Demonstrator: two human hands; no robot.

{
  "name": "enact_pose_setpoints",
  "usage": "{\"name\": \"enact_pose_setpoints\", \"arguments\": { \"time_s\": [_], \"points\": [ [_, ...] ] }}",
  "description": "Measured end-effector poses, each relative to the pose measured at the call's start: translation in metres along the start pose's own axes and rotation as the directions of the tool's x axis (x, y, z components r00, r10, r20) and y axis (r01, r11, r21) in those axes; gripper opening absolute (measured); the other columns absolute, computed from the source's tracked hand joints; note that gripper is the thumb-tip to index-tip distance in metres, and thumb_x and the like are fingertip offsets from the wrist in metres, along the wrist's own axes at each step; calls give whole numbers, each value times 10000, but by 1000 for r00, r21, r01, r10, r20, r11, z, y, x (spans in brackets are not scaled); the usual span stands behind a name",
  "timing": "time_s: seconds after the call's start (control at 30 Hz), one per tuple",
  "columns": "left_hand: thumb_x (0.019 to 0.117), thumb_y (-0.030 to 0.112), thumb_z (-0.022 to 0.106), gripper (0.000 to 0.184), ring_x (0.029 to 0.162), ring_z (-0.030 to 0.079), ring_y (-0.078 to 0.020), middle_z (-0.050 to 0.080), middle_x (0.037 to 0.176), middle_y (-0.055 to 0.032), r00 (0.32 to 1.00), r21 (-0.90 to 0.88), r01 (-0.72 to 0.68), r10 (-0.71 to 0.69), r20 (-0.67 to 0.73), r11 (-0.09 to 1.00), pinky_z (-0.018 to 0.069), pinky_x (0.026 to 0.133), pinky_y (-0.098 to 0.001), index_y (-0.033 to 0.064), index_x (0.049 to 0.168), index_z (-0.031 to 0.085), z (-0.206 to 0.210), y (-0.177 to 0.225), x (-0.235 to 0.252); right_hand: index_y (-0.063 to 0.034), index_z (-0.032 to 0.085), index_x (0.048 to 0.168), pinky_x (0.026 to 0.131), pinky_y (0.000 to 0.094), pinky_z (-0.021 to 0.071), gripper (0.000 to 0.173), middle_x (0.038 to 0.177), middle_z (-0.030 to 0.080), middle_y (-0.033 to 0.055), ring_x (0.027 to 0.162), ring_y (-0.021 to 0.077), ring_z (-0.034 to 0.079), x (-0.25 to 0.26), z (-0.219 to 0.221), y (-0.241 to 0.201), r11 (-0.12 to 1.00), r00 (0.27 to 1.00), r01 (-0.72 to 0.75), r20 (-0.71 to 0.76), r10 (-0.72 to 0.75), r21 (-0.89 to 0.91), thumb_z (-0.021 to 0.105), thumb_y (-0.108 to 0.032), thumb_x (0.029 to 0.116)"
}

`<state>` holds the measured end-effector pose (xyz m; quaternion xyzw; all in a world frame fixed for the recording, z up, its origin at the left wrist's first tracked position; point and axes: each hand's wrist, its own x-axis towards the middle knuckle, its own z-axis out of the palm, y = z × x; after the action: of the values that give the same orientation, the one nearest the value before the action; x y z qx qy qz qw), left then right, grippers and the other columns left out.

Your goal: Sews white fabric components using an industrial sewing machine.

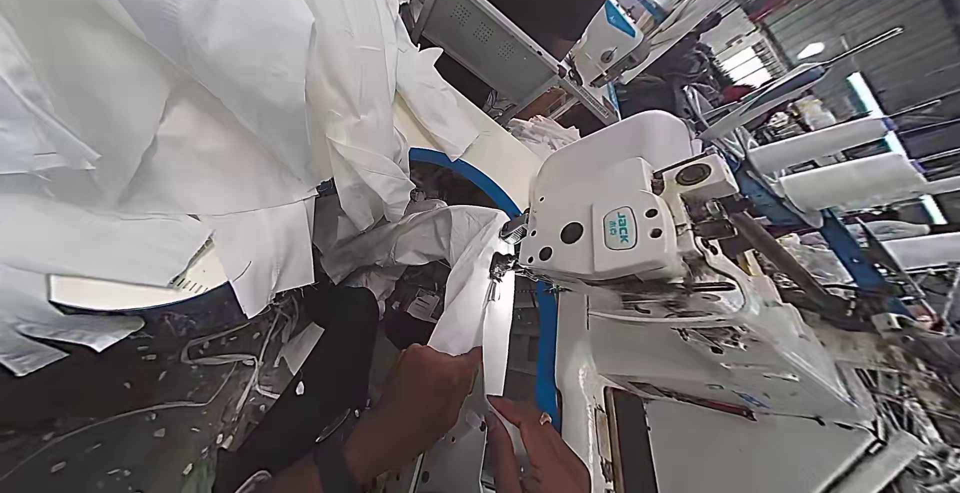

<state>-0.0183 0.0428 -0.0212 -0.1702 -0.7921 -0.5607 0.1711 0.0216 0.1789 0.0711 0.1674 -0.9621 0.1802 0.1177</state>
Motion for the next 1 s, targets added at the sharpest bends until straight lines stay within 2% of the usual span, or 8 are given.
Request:
{"name": "enact_pose_setpoints", "arguments": {
  "time_s": [0.1,0.2,0.3,0.4,0.6,0.73,0.9,1.0],
  "points": [
    [965,96,517,273,487,584,-192,615,579,-72,998,-94,64,-61,27,994,445,479,-358,19,1010,775,0,0,4,-41,785,840,627,238,478,182,608,621,77,588,166,593,0,11,1,974,979,121,-142,-149,-191,620,-115,859],
    [920,72,544,227,552,632,-182,656,635,-81,994,-140,105,-105,12,985,490,530,-339,24,900,765,0,7,1,-109,784,823,700,181,464,147,699,578,71,712,136,579,2,25,6,955,949,150,-233,-212,-256,653,-155,873],
    [876,77,591,192,592,542,-154,529,616,-59,994,-128,65,-76,-82,990,437,561,-258,26,748,724,8,7,-4,-114,776,829,821,137,463,143,878,655,120,893,124,615,10,40,16,969,923,150,-324,-209,-198,660,-154,903],
    [867,64,606,200,597,533,-152,517,606,-62,981,-117,-10,-13,-196,993,436,574,-238,15,701,705,20,-3,1,-79,749,778,817,123,513,201,892,751,107,884,93,701,11,56,24,976,897,156,-393,-204,-151,622,-130,926],
    [834,87,644,190,608,547,-175,527,601,-60,967,-22,-60,52,-250,998,443,585,-274,32,654,673,31,-17,36,-64,734,775,843,176,541,211,974,786,104,928,141,739,35,59,39,979,896,139,-401,-190,-152,585,-108,918],
    [859,94,652,116,921,665,-262,699,941,-111,962,122,-30,62,-267,992,551,775,-332,64,779,732,35,-20,50,-46,726,815,857,241,565,213,1046,782,124,989,194,749,48,64,43,983,911,95,-385,-150,-157,556,-101,931],
    [898,29,599,183,855,731,-247,759,925,-123,972,106,-121,140,-191,987,583,764,-363,20,935,778,-14,10,68,15,752,906,838,338,592,238,1103,752,200,1016,310,741,45,66,37,974,931,86,-330,-153,-209,559,-124,899],
    [1056,152,403,400,1091,706,-215,735,1179,-153,992,-66,123,-124,1,990,556,957,-408,-26,1290,674,-68,23,108,-18,758,920,921,423,576,221,1176,741,184,1125,364,704,37,71,27,963,960,78,-241,-142,-257,554,-105,917]
  ]
}}
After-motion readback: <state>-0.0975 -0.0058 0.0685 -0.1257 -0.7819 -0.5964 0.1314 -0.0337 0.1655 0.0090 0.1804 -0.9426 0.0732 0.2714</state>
